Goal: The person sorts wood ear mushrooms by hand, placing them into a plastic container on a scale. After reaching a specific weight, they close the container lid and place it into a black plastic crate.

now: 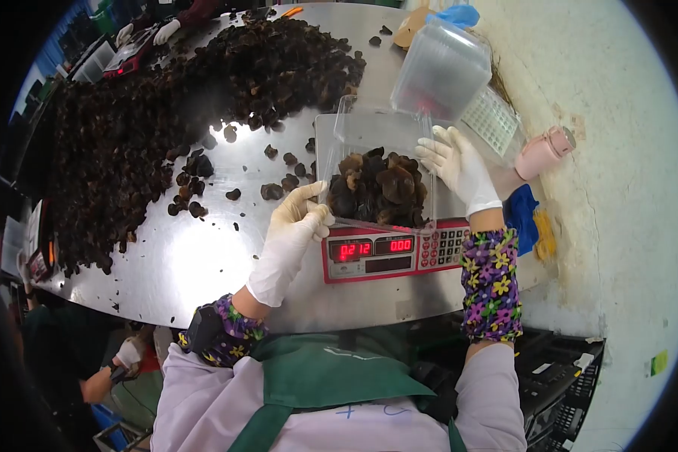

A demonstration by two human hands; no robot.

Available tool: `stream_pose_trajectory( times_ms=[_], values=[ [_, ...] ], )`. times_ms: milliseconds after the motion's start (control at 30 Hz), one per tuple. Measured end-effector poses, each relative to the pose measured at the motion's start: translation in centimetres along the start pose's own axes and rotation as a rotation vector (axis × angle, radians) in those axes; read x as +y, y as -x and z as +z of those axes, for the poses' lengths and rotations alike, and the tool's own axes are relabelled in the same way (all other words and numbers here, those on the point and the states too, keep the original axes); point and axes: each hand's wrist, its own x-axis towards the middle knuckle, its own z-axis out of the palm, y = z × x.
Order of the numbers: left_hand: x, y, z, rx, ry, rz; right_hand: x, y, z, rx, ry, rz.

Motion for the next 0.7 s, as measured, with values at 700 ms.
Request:
stream_pose_trajectory(
  times_ms=[700],
  values=[
    [2.6,-5.8,0.1,-0.085,-0.05,0.145,1.1,8.3,0.1,0.198,0.495,-0.44]
  ],
)
